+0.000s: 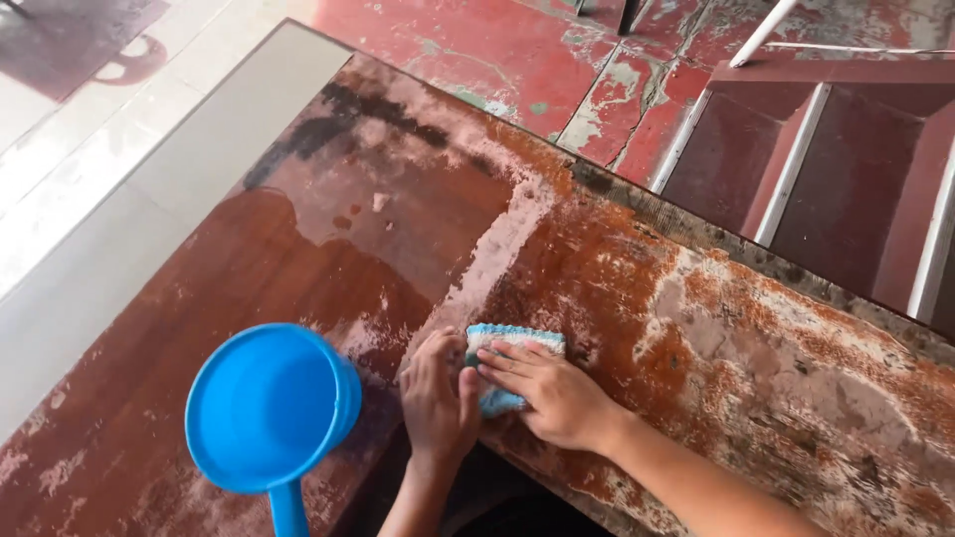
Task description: Cleaning a worn wooden counter using a cloth and water from a scoop.
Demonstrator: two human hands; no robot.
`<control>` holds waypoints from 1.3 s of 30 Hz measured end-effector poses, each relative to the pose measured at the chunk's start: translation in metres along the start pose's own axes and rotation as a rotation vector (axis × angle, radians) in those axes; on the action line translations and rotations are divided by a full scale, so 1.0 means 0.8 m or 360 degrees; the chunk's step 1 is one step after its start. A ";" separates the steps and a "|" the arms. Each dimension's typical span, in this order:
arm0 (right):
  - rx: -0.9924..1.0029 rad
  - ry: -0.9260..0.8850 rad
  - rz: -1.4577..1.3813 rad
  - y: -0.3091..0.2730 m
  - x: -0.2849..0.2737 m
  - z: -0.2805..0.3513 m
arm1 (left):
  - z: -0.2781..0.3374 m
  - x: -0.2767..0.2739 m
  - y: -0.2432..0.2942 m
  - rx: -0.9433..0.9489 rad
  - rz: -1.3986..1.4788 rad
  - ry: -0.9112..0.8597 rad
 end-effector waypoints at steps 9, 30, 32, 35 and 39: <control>0.0115 0.0723 0.0173 0.165 -0.092 -0.061 | -0.023 0.005 0.010 0.0081 -0.0183 -0.0162; 0.0252 0.0246 0.0100 -0.058 0.072 0.053 | -0.017 -0.023 -0.014 -0.0124 0.1057 -0.0176; 0.0435 0.0259 0.0142 -0.038 0.077 0.060 | -0.014 -0.026 -0.010 -0.0078 0.0925 -0.0211; 0.0597 0.0354 0.0422 -0.040 0.063 0.034 | -0.009 -0.029 -0.008 0.0010 0.0739 -0.0233; 0.0397 0.0550 0.0763 -0.049 0.084 -0.036 | -0.006 -0.024 -0.021 -0.0011 0.0841 -0.0214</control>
Point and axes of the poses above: each hand's wrist, its own z-axis away from the middle knuckle, its own x-axis out of the palm, y = z × x, the point moved 6 cm from there along -z, towards the middle knuckle, and after that the axes turned 4 degrees about z, right-handed, at the moved point
